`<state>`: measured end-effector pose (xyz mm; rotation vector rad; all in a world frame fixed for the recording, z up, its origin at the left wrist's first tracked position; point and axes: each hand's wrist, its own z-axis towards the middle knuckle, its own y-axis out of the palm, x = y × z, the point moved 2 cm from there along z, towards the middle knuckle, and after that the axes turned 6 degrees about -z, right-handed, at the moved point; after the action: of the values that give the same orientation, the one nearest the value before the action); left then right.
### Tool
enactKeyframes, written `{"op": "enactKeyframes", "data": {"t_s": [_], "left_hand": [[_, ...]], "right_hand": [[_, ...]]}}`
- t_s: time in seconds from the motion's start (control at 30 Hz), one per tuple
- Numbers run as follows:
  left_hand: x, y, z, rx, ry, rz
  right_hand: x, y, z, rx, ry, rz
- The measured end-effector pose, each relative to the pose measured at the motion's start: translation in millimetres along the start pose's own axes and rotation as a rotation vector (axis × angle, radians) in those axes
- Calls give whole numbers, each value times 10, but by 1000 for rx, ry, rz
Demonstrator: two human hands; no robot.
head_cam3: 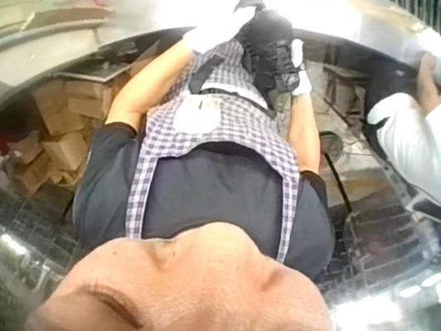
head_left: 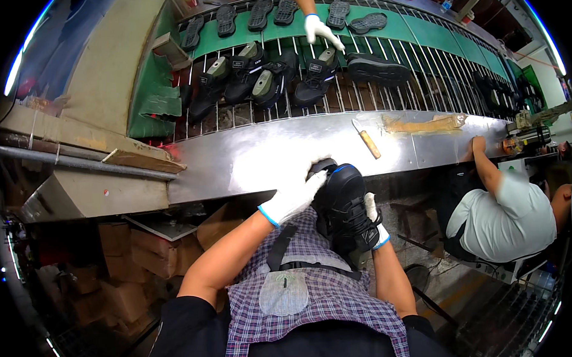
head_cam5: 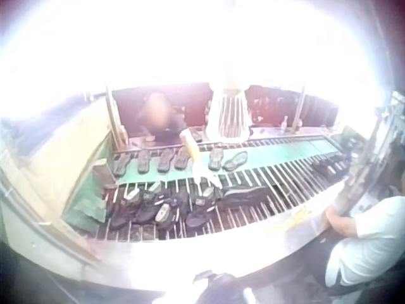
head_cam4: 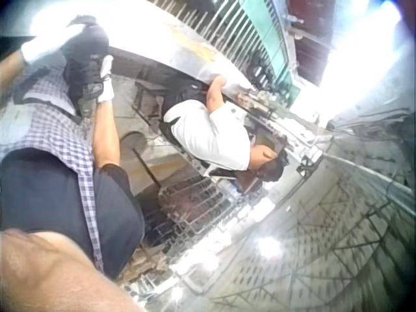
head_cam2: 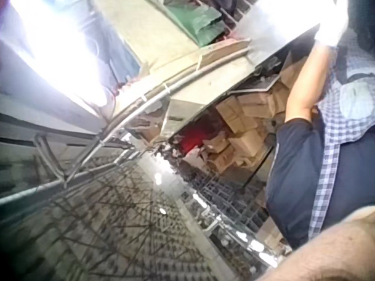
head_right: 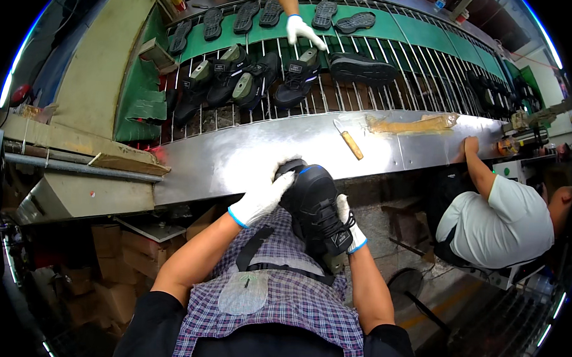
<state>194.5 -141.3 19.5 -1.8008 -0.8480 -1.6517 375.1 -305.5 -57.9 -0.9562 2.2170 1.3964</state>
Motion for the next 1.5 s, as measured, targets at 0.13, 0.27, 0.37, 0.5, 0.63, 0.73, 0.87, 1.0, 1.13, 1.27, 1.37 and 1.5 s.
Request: {"op": "enactKeyframes", "data": {"t_s": [0.13,0.27,0.37,0.5,0.63,0.73,0.87,1.0,1.13,1.27,1.37,1.5], "left_hand": [[131,-131,-50,-69,6,-50],[298,-130,-83,-120,69,147],[222,-161,-77,-114,29,145],[221,-227,-93,-88,-43,139],[160,-273,-103,-81,-45,115],[146,-288,-108,-80,-49,81],[210,-280,-118,-65,-71,24],[188,-298,-128,-56,-69,16],[217,-296,-143,-62,-95,-42],[239,-305,-146,-74,-85,-17],[242,-333,-142,-72,-76,-12],[447,-329,-119,-72,-25,-5]], "right_hand": [[-5,156,80,-28,18,-15],[-4,158,152,-102,42,-33],[25,184,211,-68,101,6],[74,158,278,-61,203,76],[123,49,338,-19,306,9],[164,-1,406,-25,289,49],[229,-54,478,-4,284,64],[57,134,390,12,373,130],[105,108,417,12,321,108],[165,56,453,4,290,69],[124,94,420,52,274,11],[-140,315,334,-39,175,-35]]}}
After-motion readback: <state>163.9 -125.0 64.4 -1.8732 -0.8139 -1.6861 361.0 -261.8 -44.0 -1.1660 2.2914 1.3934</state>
